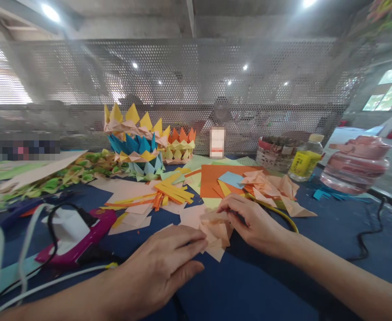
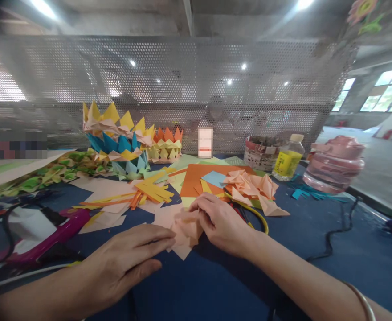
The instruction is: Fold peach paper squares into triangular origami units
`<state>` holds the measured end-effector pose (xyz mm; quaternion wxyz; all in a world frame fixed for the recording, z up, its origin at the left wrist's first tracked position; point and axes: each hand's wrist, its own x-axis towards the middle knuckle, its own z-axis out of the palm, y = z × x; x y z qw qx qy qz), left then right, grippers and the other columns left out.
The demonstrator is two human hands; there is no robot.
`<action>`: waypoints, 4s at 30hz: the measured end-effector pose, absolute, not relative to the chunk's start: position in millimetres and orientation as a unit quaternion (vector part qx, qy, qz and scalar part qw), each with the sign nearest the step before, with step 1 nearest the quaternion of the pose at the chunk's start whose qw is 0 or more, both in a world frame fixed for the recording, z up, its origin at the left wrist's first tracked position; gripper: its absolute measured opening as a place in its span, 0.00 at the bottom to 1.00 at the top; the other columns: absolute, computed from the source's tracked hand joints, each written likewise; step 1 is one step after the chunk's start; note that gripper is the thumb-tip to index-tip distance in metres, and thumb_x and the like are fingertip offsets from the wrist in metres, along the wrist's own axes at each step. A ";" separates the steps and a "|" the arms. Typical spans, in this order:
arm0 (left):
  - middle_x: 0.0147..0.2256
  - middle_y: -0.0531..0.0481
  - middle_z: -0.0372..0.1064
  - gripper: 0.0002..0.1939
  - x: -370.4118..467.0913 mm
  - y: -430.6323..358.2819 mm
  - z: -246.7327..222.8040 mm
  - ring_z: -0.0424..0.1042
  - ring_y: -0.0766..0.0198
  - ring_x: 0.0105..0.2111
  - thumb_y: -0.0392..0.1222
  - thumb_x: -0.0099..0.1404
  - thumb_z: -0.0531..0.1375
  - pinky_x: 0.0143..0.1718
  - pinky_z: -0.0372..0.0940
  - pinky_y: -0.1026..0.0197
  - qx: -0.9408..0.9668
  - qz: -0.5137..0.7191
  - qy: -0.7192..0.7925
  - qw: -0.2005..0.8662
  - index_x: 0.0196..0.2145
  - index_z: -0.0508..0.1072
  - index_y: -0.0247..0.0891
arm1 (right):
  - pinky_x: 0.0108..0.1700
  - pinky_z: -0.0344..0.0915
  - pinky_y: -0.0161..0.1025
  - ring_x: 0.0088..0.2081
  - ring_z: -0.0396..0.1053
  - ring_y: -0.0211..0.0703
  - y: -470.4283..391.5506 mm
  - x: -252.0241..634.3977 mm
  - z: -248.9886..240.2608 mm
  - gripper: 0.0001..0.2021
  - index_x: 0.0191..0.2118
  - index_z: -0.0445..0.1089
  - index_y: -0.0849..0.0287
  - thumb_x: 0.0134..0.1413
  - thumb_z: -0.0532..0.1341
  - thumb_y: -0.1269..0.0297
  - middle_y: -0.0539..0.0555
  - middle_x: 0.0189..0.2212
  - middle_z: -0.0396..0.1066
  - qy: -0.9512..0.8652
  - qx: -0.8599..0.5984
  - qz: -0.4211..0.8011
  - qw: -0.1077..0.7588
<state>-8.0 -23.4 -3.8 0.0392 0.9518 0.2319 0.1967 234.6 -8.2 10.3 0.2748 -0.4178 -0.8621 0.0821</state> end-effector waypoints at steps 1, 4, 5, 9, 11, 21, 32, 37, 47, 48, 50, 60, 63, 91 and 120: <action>0.51 0.46 0.64 0.19 -8.1 -22.8 -3.2 0.63 0.61 0.50 0.40 0.65 0.51 0.50 0.62 0.59 0.947 0.204 0.243 0.044 0.54 0.62 0.40 | 0.43 0.61 0.38 0.40 0.64 0.39 -6.5 234.8 8.1 0.10 0.39 0.65 0.59 0.56 0.49 0.74 0.54 0.37 0.66 -0.860 -0.429 0.087 0.263; 0.51 0.47 0.63 0.18 -7.3 -20.5 -1.7 0.62 0.62 0.51 0.38 0.65 0.49 0.51 0.61 0.60 0.931 0.234 0.274 0.060 0.53 0.63 0.40 | 0.45 0.60 0.39 0.42 0.63 0.41 -3.9 234.9 3.2 0.11 0.41 0.67 0.57 0.60 0.49 0.66 0.54 0.38 0.67 -0.865 -0.437 0.093 0.228; 0.50 0.48 0.64 0.17 -6.8 -19.5 -1.7 0.63 0.63 0.51 0.38 0.66 0.49 0.51 0.61 0.61 0.927 0.245 0.278 0.067 0.52 0.64 0.41 | 0.45 0.59 0.39 0.42 0.63 0.41 -3.9 234.6 2.5 0.11 0.42 0.67 0.57 0.60 0.49 0.64 0.54 0.38 0.67 -0.867 -0.438 0.091 0.220; 0.48 0.48 0.66 0.16 -4.0 -15.7 -3.6 0.64 0.63 0.49 0.38 0.66 0.49 0.50 0.61 0.61 0.913 0.262 0.298 0.098 0.50 0.65 0.41 | 0.43 0.59 0.39 0.40 0.63 0.42 -6.3 232.5 3.4 0.11 0.38 0.67 0.57 0.59 0.51 0.59 0.54 0.36 0.67 -0.864 -0.455 0.078 0.202; 0.47 0.48 0.66 0.16 -3.2 -14.2 -4.4 0.64 0.63 0.48 0.38 0.66 0.48 0.50 0.61 0.61 0.908 0.263 0.305 0.114 0.49 0.66 0.41 | 0.41 0.59 0.38 0.40 0.63 0.42 -7.8 231.3 4.5 0.10 0.37 0.67 0.58 0.57 0.53 0.59 0.54 0.36 0.66 -0.861 -0.463 0.081 0.193; 0.43 0.48 0.68 0.13 -1.5 -10.8 -4.9 0.66 0.65 0.43 0.39 0.66 0.47 0.45 0.61 0.63 0.886 0.278 0.327 0.174 0.45 0.67 0.39 | 0.43 0.58 0.39 0.42 0.62 0.42 -10.0 227.3 0.9 0.07 0.39 0.66 0.59 0.53 0.56 0.67 0.54 0.38 0.66 -0.850 -0.472 0.099 0.212; 0.43 0.50 0.68 0.15 0.5 -7.2 -7.1 0.68 0.64 0.42 0.42 0.65 0.48 0.44 0.62 0.63 0.852 0.286 0.356 0.256 0.47 0.66 0.42 | 0.39 0.59 0.35 0.37 0.63 0.40 -14.9 220.9 2.1 0.08 0.35 0.67 0.58 0.48 0.57 0.74 0.52 0.34 0.66 -0.841 -0.470 0.150 0.221; 0.41 0.47 0.69 0.17 2.8 -5.4 -8.9 0.69 0.63 0.38 0.46 0.64 0.49 0.41 0.64 0.63 0.828 0.311 0.372 0.281 0.47 0.66 0.40 | 0.38 0.58 0.34 0.36 0.64 0.38 -17.1 218.4 4.3 0.10 0.33 0.66 0.58 0.45 0.56 0.79 0.50 0.32 0.67 -0.829 -0.471 0.184 0.241; 0.42 0.46 0.68 0.19 4.2 -4.3 -9.6 0.68 0.66 0.37 0.43 0.62 0.53 0.39 0.65 0.62 0.828 0.325 0.349 0.295 0.50 0.62 0.37 | 0.33 0.59 0.34 0.32 0.64 0.38 -18.1 210.6 2.7 0.10 0.37 0.64 0.58 0.57 0.52 0.58 0.52 0.32 0.67 -0.798 -0.506 0.186 0.269; 0.42 0.46 0.68 0.19 4.6 -4.4 -9.7 0.68 0.66 0.37 0.42 0.62 0.52 0.39 0.65 0.62 0.829 0.327 0.346 0.293 0.50 0.62 0.37 | 0.34 0.59 0.34 0.33 0.64 0.38 -16.9 209.9 0.9 0.10 0.37 0.64 0.58 0.57 0.52 0.58 0.52 0.33 0.66 -0.800 -0.507 0.173 0.269; 0.41 0.46 0.68 0.18 5.3 -5.0 -9.1 0.68 0.66 0.36 0.41 0.62 0.51 0.38 0.65 0.63 0.831 0.326 0.341 0.295 0.50 0.62 0.37 | 0.35 0.59 0.35 0.35 0.63 0.39 -14.3 208.0 -2.7 0.07 0.37 0.65 0.57 0.56 0.54 0.62 0.52 0.34 0.66 -0.808 -0.503 0.150 0.268; 0.40 0.45 0.67 0.22 3.5 -3.6 -6.3 0.68 0.66 0.34 0.46 0.60 0.55 0.36 0.65 0.63 0.792 0.338 0.357 0.361 0.50 0.61 0.36 | 0.30 0.59 0.33 0.27 0.63 0.36 -16.2 200.2 3.0 0.07 0.33 0.63 0.59 0.57 0.52 0.62 0.50 0.27 0.66 -0.800 -0.497 0.170 0.292; 0.39 0.46 0.67 0.22 5.7 -2.6 -5.1 0.68 0.66 0.33 0.48 0.58 0.57 0.34 0.65 0.63 0.767 0.332 0.349 0.423 0.48 0.62 0.35 | 0.28 0.59 0.32 0.26 0.62 0.35 -22.7 198.9 7.3 0.09 0.33 0.63 0.58 0.58 0.51 0.59 0.50 0.25 0.66 -0.801 -0.485 0.184 0.299; 0.31 0.48 0.68 0.09 2.6 -2.1 -16.0 0.68 0.66 0.34 0.35 0.63 0.51 0.37 0.63 0.65 0.912 0.304 0.260 0.089 0.32 0.71 0.37 | 0.36 0.61 0.35 0.34 0.66 0.39 -18.4 214.3 0.7 0.07 0.27 0.68 0.58 0.49 0.56 0.75 0.51 0.28 0.69 -0.879 -0.396 0.082 0.252; 0.33 0.50 0.64 0.06 12.5 10.4 -14.3 0.64 0.62 0.36 0.42 0.61 0.53 0.38 0.58 0.61 0.850 0.286 0.408 0.171 0.32 0.67 0.38 | 0.40 0.60 0.38 0.38 0.64 0.42 -6.3 208.0 -1.3 0.08 0.37 0.67 0.58 0.55 0.54 0.62 0.54 0.35 0.68 -0.813 -0.517 0.131 0.234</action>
